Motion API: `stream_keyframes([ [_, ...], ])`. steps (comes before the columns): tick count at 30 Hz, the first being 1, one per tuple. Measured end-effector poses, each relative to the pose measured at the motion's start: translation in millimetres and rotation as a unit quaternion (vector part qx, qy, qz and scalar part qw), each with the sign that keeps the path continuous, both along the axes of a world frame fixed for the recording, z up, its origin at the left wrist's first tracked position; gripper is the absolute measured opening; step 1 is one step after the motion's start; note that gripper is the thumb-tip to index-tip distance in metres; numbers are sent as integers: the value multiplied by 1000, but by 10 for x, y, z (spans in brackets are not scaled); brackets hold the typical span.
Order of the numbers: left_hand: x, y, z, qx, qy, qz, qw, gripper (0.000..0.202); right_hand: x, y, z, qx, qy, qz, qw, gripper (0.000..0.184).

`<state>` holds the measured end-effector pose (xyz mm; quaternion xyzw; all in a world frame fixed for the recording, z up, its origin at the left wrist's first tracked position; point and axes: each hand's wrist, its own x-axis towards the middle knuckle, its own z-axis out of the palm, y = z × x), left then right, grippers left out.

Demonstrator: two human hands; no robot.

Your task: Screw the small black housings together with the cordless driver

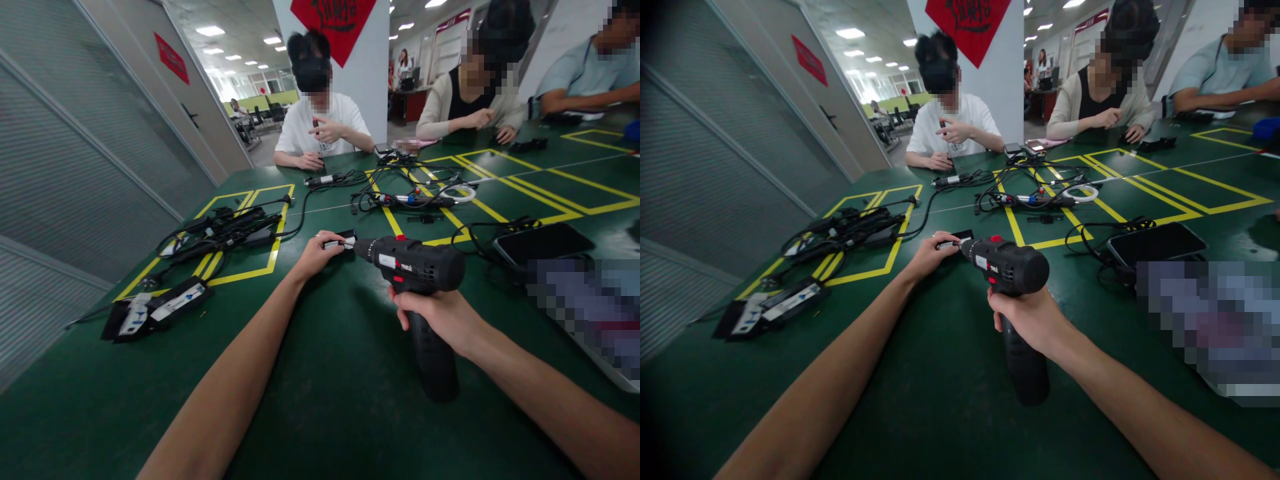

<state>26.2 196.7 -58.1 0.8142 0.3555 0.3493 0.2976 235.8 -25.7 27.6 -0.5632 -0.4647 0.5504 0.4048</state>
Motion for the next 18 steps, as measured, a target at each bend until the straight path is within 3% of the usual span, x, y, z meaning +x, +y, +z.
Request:
stream_keyframes([
  [8, -11, -1, 3, -5, 12, 2, 1000, 27, 20, 5, -21, -13, 53, -7, 998, 7],
  [18, -14, -2, 3, -14, 0, 9, 1000, 25, 12, 20, -40, 2, 34, 9, 999, 6],
])
